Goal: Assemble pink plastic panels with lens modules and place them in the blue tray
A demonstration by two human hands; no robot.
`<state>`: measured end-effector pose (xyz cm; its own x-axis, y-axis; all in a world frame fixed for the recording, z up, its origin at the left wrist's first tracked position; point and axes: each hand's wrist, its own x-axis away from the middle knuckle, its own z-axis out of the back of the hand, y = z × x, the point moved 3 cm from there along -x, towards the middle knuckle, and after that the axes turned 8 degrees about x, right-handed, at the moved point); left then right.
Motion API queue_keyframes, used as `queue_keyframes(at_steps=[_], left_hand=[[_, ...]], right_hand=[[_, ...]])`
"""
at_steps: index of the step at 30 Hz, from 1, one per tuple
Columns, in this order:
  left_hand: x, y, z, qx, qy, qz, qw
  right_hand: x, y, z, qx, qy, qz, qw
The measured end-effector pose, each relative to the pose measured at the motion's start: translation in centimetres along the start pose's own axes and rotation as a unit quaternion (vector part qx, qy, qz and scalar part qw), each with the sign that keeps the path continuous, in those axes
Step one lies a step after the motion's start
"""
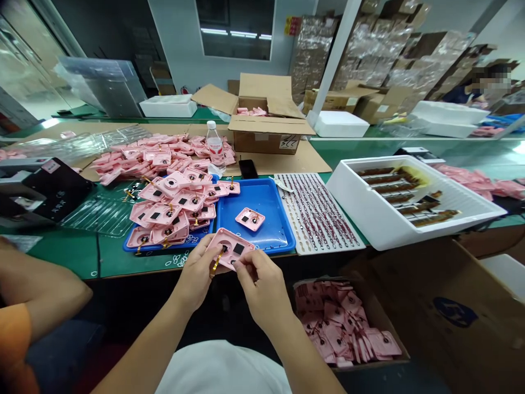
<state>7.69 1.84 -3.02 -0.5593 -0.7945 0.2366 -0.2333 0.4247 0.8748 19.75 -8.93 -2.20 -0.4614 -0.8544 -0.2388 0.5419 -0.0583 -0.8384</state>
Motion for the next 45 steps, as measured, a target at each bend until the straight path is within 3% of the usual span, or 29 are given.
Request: queue_keyframes(at_steps=[9,15,19,24,28,31,36,39,42,45], left_hand=[[1.0,1.2,-0.1,-0.191,-0.079,-0.044,0.977],[0.9,1.3,-0.2,-0.251,-0.098,-0.052,0.962],[0.7,1.3,0.0,-0.268,-0.116,-0.052,0.955],[0.0,1.1,0.1,-0.268,-0.109,-0.023,0.957],[-0.5,-0.1,0.1,-0.112,-0.086,0.042,0.989],[-0.5,-1.1,0.1,-0.034,-0.102,0.061,0.992],[-0.1,-1.7,0.4,-0.139,-0.134,0.005,0.981],[-0.2,-1.2,0.4,-0.189,-0.148,-0.059,0.969],[-0.3,-0.8,0.1,-0.286,-0.15,-0.141,0.936],[-0.3,-0.8,-0.2,-0.338,-0.135,-0.168,0.916]], right_hand=[[-0.5,-1.9,0.7,0.226,-0.132,0.12,0.958],[-1.3,-2.1,0.4,0.25,-0.142,0.154,0.945],[-1.4,-1.5,0.2,0.161,-0.102,0.081,0.978],[-1.4,-0.4,-0.2,0.001,-0.152,-0.048,0.987],[-1.6,0.6,0.5,-0.07,-0.053,-0.109,0.99],[-1.0,1.1,0.1,-0.099,0.05,-0.139,0.984],[0.7,1.0,-2.3,-0.158,0.127,-0.148,0.968],[1.1,0.9,-2.7,-0.165,0.136,-0.146,0.966],[1.0,1.2,-2.4,-0.149,0.138,-0.151,0.967],[0.8,1.6,-2.2,-0.125,0.121,-0.144,0.974]])
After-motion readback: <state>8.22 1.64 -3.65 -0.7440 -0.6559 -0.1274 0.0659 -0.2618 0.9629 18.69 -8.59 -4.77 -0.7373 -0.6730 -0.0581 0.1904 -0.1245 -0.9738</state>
